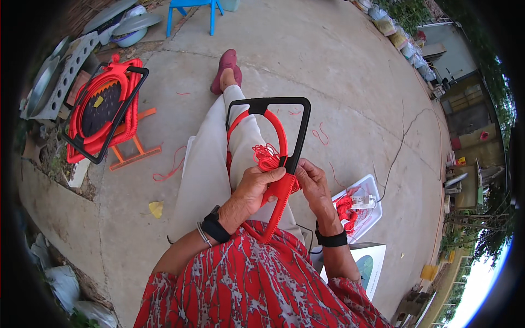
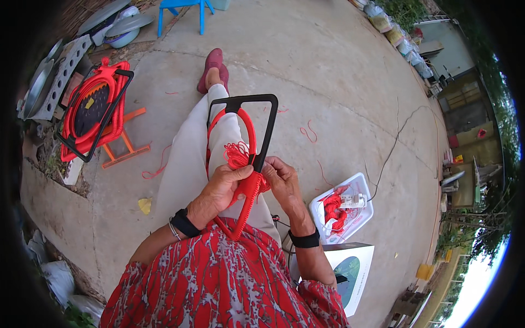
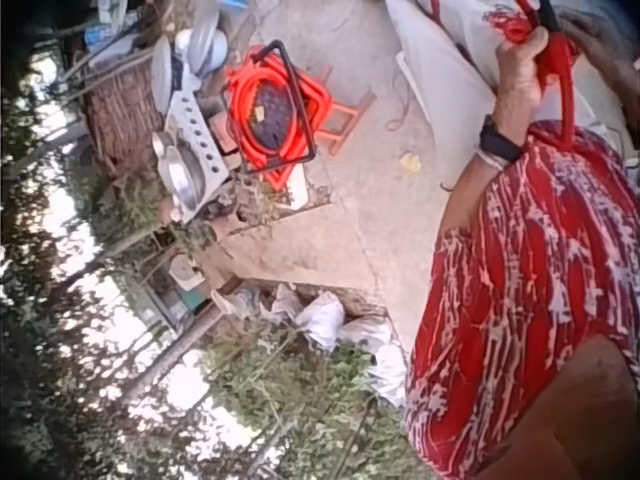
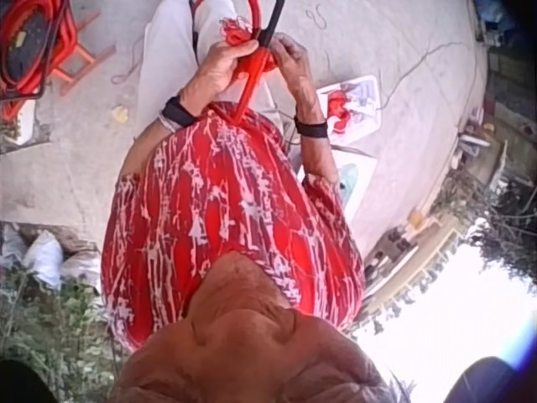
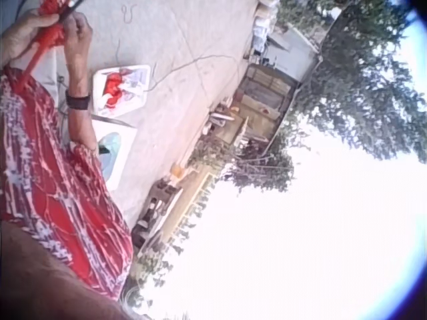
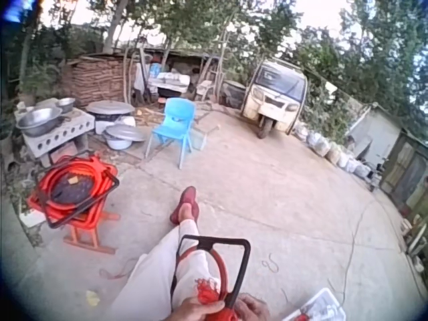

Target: Wrapping a plastic furniture frame with red cord or string.

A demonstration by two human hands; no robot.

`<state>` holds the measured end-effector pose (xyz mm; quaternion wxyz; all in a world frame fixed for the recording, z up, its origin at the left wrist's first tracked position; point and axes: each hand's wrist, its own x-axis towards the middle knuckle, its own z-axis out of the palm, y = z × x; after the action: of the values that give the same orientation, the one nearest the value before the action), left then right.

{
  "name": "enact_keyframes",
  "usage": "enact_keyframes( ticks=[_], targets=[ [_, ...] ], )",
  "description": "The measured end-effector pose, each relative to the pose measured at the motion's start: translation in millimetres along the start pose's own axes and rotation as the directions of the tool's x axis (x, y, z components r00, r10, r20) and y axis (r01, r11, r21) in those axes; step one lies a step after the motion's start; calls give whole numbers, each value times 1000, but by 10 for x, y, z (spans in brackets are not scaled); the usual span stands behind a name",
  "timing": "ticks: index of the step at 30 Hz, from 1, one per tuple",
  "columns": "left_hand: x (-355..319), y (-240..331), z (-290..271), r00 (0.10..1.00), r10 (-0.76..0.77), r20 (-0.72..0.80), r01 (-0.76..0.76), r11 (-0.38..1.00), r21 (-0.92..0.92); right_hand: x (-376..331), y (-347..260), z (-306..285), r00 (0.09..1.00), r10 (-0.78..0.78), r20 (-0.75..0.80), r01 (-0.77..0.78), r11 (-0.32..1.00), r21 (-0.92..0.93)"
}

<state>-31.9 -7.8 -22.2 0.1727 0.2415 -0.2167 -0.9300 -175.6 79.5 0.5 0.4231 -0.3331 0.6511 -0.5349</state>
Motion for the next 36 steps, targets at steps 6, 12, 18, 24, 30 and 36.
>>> enact_keyframes(
  ticks=[6,12,18,24,30,36],
  targets=[
    [-30,17,11,1000,0,0,0,1000,11,-449,-453,-70,995,-43,-91,16,961,-276],
    [-18,13,43,999,-8,-38,9,1000,17,-539,-311,-387,991,134,-23,-119,773,-623],
    [-30,1,9,999,14,-39,-14,1000,-6,30,-916,37,846,-533,-2,454,724,-520],
    [37,-109,-9,984,76,-163,-71,997,32,551,-683,559,740,-199,642,651,-26,-759],
    [56,-107,-68,994,-2,-108,7,999,40,650,-505,564,775,-42,630,631,85,-771],
    [61,-110,-4,986,10,-166,-6,1000,22,628,-560,552,872,-313,377,490,521,-699]
  ],
)
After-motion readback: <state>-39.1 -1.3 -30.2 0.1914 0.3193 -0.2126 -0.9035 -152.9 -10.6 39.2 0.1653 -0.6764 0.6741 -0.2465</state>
